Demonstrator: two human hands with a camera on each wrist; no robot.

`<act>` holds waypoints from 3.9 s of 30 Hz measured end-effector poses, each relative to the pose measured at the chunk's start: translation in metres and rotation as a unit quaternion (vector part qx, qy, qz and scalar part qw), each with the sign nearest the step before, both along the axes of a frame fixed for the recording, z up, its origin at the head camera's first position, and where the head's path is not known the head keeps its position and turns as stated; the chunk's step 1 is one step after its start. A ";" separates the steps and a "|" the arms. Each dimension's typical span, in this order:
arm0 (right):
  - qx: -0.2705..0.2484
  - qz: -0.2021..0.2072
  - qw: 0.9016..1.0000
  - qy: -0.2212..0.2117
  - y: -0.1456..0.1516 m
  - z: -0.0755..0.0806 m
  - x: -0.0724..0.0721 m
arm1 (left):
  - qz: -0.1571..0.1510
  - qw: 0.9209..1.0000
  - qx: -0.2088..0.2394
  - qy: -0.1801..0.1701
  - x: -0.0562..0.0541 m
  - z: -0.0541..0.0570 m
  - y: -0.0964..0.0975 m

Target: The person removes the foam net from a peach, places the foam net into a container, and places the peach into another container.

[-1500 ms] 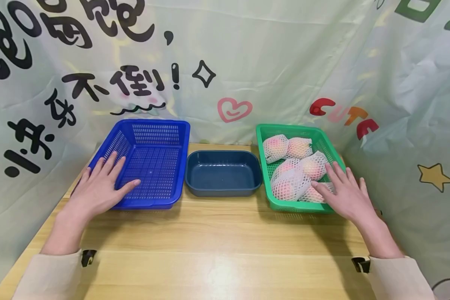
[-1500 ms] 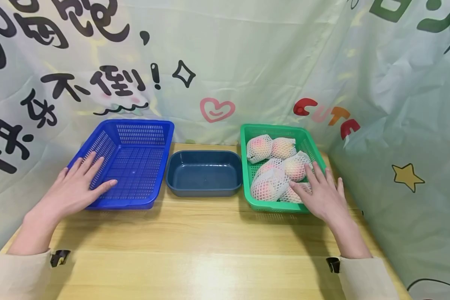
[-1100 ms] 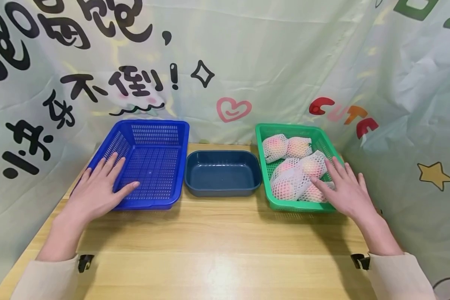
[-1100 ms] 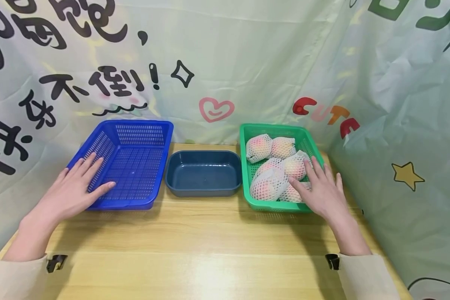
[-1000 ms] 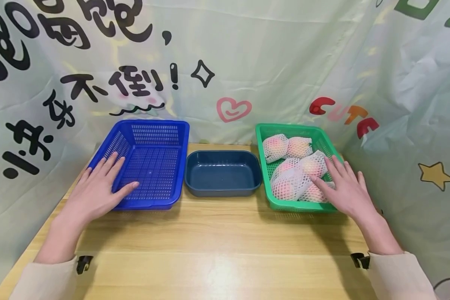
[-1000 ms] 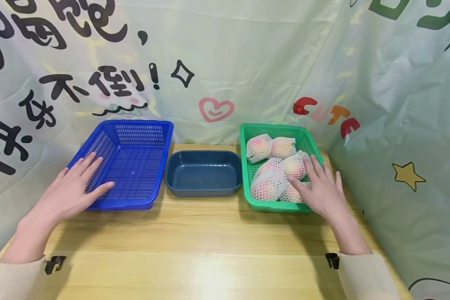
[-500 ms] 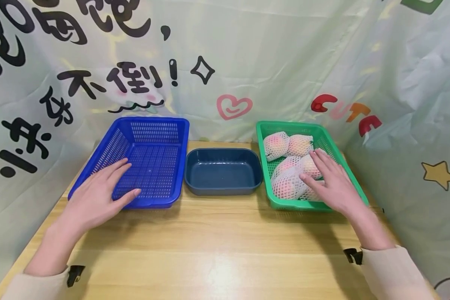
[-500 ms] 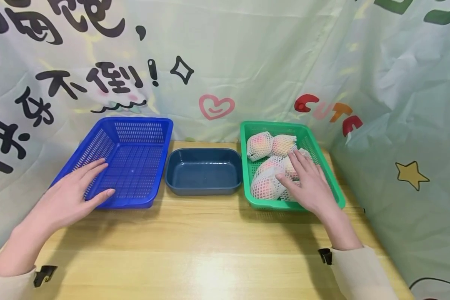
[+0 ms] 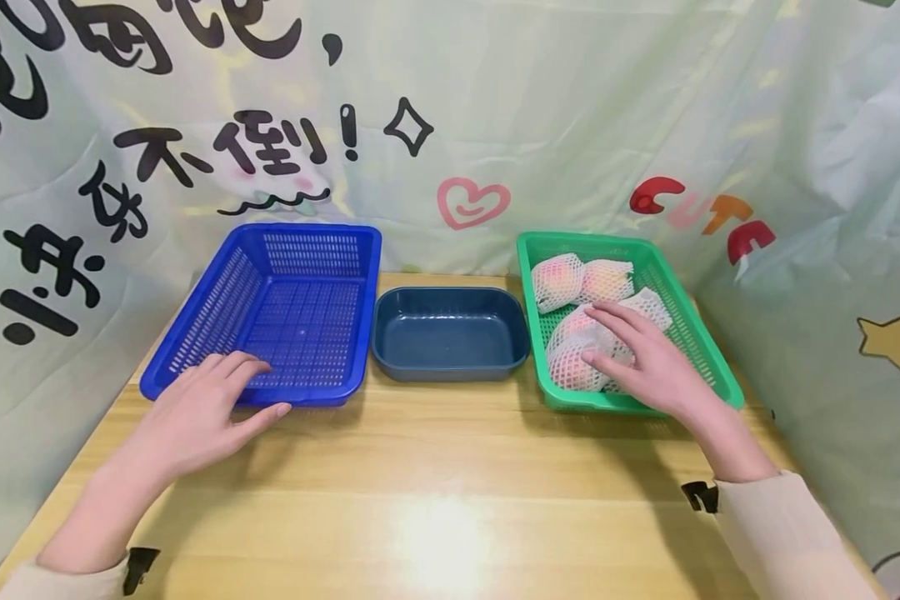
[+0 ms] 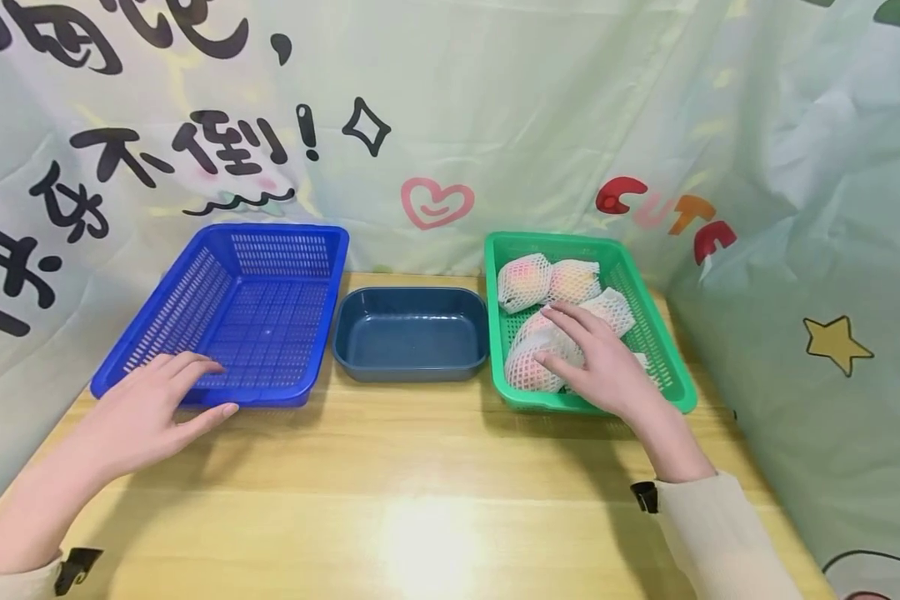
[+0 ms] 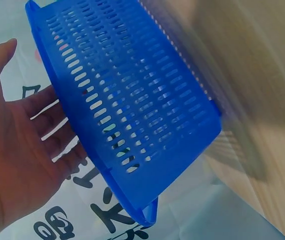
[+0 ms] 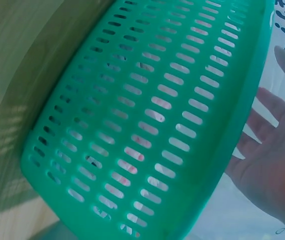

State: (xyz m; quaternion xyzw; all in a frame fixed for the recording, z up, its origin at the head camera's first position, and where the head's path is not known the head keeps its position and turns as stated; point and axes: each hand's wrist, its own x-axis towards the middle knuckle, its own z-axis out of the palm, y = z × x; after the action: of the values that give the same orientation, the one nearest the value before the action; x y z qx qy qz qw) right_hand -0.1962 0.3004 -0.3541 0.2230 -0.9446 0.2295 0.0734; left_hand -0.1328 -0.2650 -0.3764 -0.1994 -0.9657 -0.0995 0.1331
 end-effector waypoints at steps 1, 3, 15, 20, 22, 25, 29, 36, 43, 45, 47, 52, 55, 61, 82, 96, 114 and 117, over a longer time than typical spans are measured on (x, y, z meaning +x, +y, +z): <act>0.001 0.006 1.000 0.001 -0.001 0.000 -0.001 | 0.001 1.000 -0.001 -0.002 0.001 -0.001 0.000; 0.002 0.016 1.000 -0.001 -0.002 -0.001 -0.003 | 0.006 1.000 -0.005 -0.008 0.002 -0.002 0.001; 0.017 0.034 0.998 -0.049 0.000 -0.008 -0.007 | 0.023 0.999 -0.021 -0.027 0.001 -0.011 0.010; 0.022 0.035 0.995 -0.092 0.000 -0.013 -0.008 | 0.035 0.998 0.007 -0.045 0.001 -0.017 0.013; 0.020 0.038 0.994 -0.104 0.001 -0.016 -0.010 | 0.040 0.998 0.016 -0.051 0.002 -0.019 0.015; 0.011 0.045 0.993 -0.112 0.002 -0.020 -0.012 | 0.046 0.997 0.021 -0.052 0.003 -0.021 0.016; -0.002 0.062 0.991 -0.118 0.003 -0.021 -0.018 | 0.050 0.997 0.018 -0.053 0.004 -0.021 0.016; -0.001 0.092 0.987 -0.134 0.007 -0.018 -0.030 | 0.048 0.997 0.019 -0.060 0.003 -0.021 0.014; -0.004 0.119 0.977 -0.176 0.009 -0.020 -0.041 | 0.046 0.997 0.018 -0.062 0.001 -0.021 0.013; -0.001 0.127 0.973 -0.192 0.007 -0.022 -0.044 | 0.046 0.997 0.013 -0.065 0.001 -0.020 0.012; 0.002 0.138 0.970 -0.198 0.006 -0.024 -0.047 | 0.046 0.997 0.004 -0.068 0.001 -0.019 0.013; 0.001 0.152 0.971 -0.187 0.005 -0.031 -0.048 | 0.044 0.996 -0.018 -0.071 0.000 -0.019 0.015; -0.005 0.149 0.973 -0.176 0.005 -0.033 -0.046 | 0.042 0.996 -0.020 -0.070 0.000 -0.019 0.015; -0.023 0.159 0.976 -0.148 0.006 -0.037 -0.047 | 0.041 0.997 -0.021 -0.068 0.000 -0.018 0.015; -0.094 0.025 0.982 -0.160 0.007 -0.023 -0.035 | 0.040 0.997 -0.011 -0.065 0.000 -0.018 0.017; -0.226 -0.070 0.969 -0.070 -0.017 0.000 -0.016 | 0.033 0.998 -0.016 -0.057 -0.001 -0.021 0.017; -0.301 0.020 0.952 -0.046 -0.094 0.009 0.010 | 0.040 0.997 -0.007 -0.062 -0.001 -0.022 0.015; -0.295 0.042 0.954 -0.042 -0.105 0.005 0.014 | 0.038 0.997 -0.008 -0.063 -0.001 -0.022 0.015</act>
State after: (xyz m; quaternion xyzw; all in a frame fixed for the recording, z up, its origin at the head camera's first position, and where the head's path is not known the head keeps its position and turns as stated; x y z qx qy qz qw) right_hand -0.1824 0.1952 -0.3493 0.2214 -0.8266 0.5102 0.0864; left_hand -0.1340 -0.2496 -0.3983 -0.1567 -0.9799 -0.0986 0.0744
